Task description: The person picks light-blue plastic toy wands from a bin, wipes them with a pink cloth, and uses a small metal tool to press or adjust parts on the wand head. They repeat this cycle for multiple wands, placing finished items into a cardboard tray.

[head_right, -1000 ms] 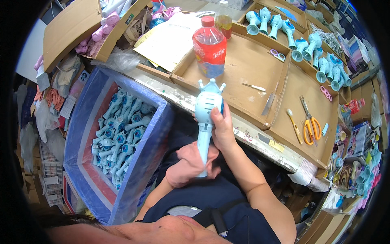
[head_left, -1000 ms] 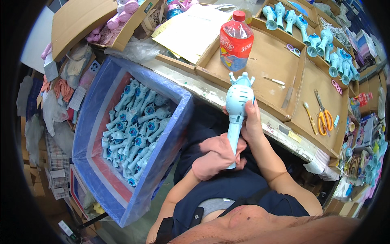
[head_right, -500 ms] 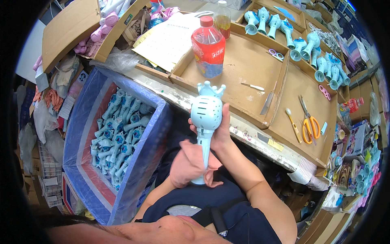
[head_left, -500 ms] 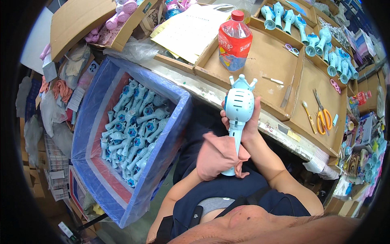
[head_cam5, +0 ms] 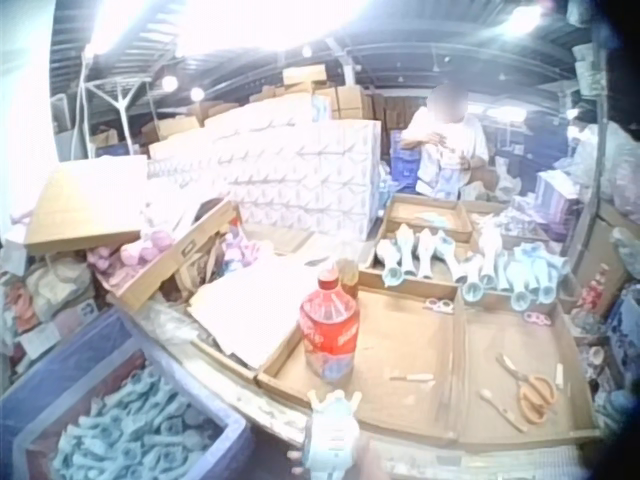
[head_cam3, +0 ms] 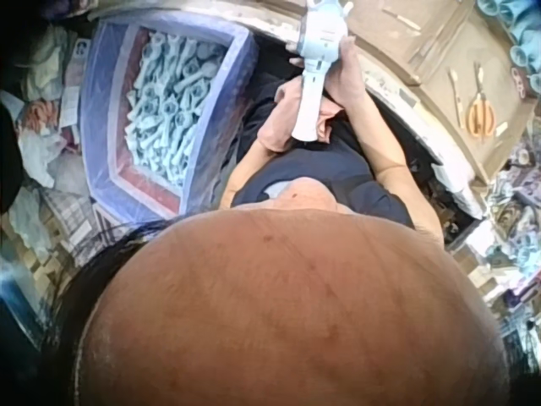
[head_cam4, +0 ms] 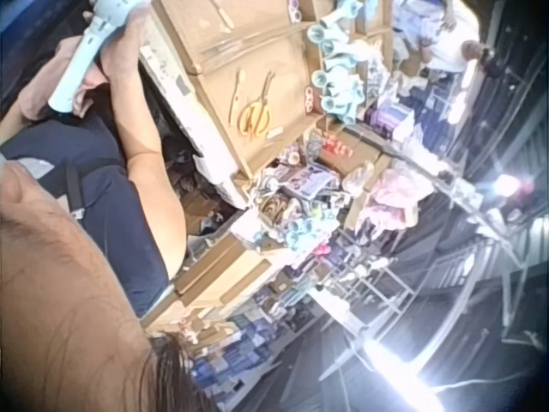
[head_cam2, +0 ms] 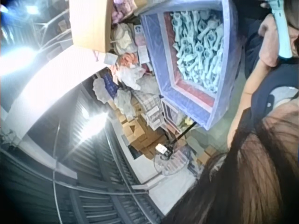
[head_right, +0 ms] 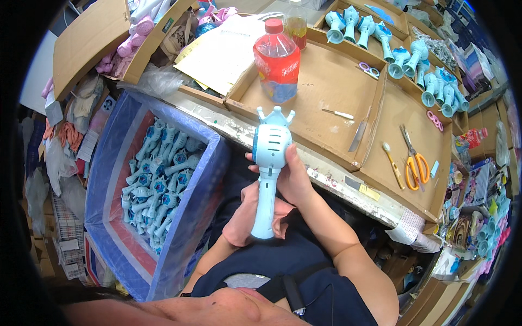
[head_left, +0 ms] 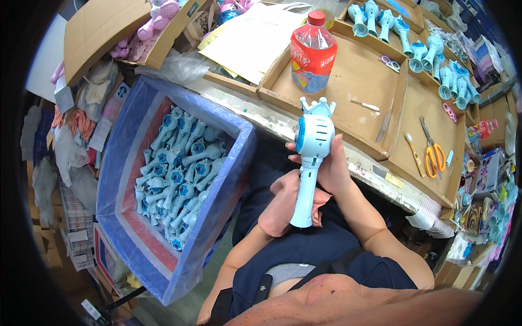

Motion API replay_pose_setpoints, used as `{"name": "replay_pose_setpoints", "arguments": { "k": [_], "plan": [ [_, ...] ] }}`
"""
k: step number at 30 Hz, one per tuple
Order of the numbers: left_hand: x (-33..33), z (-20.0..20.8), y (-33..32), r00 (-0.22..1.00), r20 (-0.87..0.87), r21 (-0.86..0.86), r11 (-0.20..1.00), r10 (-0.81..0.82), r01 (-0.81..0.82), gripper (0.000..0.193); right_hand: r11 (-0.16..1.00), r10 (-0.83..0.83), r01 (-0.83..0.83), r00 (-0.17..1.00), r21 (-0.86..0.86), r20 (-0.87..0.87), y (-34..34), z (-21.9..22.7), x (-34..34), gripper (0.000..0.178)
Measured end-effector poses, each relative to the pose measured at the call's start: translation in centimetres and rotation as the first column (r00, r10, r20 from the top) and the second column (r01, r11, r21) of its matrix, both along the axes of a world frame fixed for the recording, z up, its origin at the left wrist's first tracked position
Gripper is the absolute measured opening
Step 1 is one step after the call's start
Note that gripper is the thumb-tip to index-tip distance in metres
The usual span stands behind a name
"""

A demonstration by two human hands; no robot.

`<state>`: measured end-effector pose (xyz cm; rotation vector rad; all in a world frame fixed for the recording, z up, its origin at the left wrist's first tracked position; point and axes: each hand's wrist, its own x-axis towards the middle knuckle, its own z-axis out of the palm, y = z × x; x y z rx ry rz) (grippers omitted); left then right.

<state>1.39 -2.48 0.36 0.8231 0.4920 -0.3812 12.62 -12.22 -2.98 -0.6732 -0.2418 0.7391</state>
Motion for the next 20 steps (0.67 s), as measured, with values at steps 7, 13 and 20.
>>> {"name": "replay_pose_setpoints", "arguments": {
  "k": [7,13,20],
  "plan": [
    [1.2,-1.6,-0.2,0.964,-0.014,-0.158,0.951,0.266,-0.265,0.054,0.968,-0.003,0.028,0.995,-0.249,0.104,-0.1,0.9,-2.5,0.076],
    [2.4,-0.2,3.3,0.778,0.242,-0.41,0.787,0.58,-0.46,0.063,0.792,0.43,-0.227,0.866,-0.566,0.256,-3.0,2.5,-2.7,0.094],
    [1.2,2.0,6.0,0.743,0.576,0.197,0.825,0.339,-0.529,0.034,0.465,0.766,-0.088,0.538,-0.881,0.351,-4.4,0.5,-5.7,0.076]
  ]
}}
